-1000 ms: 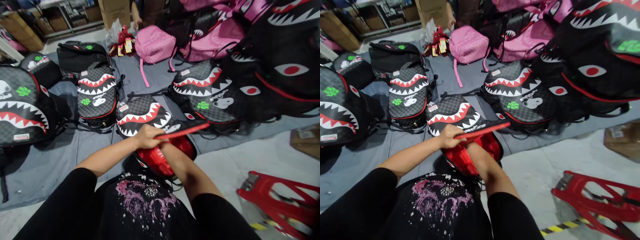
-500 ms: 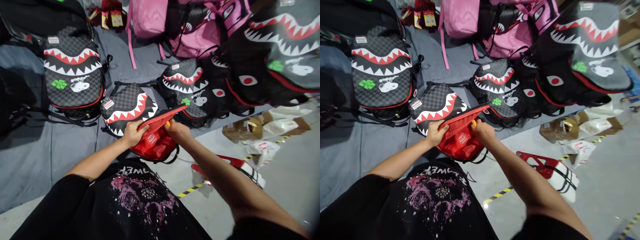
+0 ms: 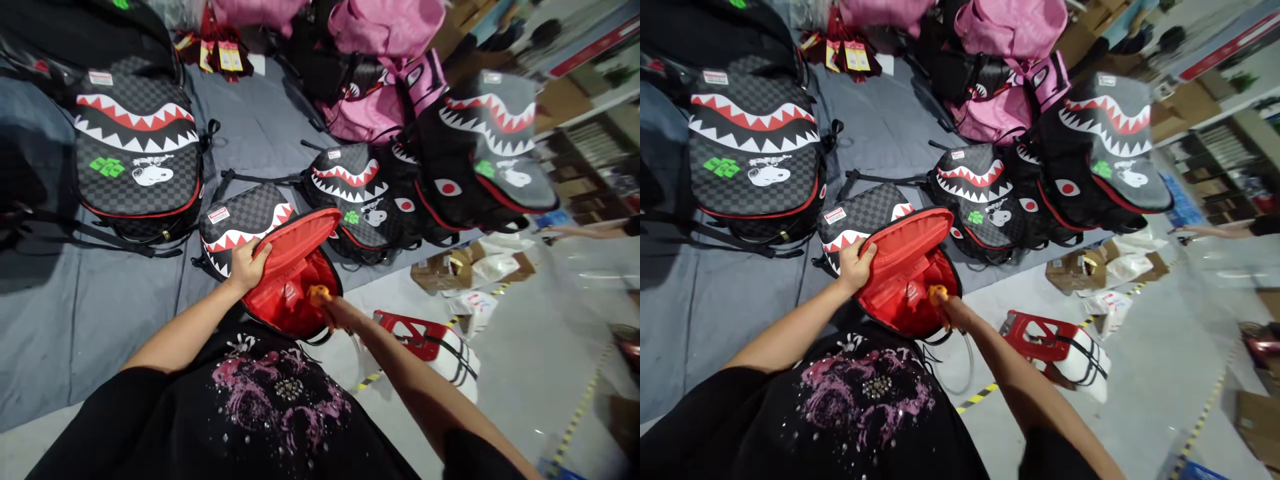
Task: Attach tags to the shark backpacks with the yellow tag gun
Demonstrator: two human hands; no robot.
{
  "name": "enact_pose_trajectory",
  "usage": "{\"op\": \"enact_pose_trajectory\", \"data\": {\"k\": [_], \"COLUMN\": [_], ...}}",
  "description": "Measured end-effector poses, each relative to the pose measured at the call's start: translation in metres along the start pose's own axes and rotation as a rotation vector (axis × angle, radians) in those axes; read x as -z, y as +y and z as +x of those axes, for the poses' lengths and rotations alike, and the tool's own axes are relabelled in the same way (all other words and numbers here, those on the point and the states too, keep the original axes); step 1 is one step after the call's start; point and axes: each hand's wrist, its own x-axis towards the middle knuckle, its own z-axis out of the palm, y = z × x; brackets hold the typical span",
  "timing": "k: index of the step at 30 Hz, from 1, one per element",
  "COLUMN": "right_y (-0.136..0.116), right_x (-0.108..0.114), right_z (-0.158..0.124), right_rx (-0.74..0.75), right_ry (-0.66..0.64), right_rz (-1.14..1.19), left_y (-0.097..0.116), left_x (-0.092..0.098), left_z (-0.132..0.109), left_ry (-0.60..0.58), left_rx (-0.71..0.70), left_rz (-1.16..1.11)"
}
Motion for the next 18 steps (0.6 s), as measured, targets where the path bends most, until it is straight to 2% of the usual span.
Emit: {"op": "enact_pose_trajectory", "data": {"k": [2, 5, 8, 10, 14, 18], "right_y": [-0.009, -0.012, 0.002, 0.015, 0.029, 0.032], "right_x": [-0.012, -0.038, -0.061, -0.068, -0.062, -0.043], "right_z": [0.021, 0.036, 0.035, 0.034, 0.038, 0.032], "right_rx": [0.064, 0.183, 0.279, 0.324, 0.338, 0.314], "right_ry": [-0.063, -0.179, -0.307, -0.365, -0.431, -0.483], "right_rz": [0.186, 0.41, 0.563, 0.648, 0.693, 0.582], "left_y": [0.002, -0.002, -0.009, -0.012, -0.007, -0.003], "left_x": [-0.003, -0.003, 0.001, 0.004, 0.004, 0.001], "left_z": [0.001, 0.007, 0.018, 0.026, 0.035, 0.034], "left_ry": [-0.022, 0.039, 0.164, 0.203, 0.12, 0.142], "left_rx": [-0.003, 0.019, 0.058, 0.068, 0.013, 0.002], "left_rz": [0.002, 0.058, 0.124, 0.148, 0.191, 0.195]}}
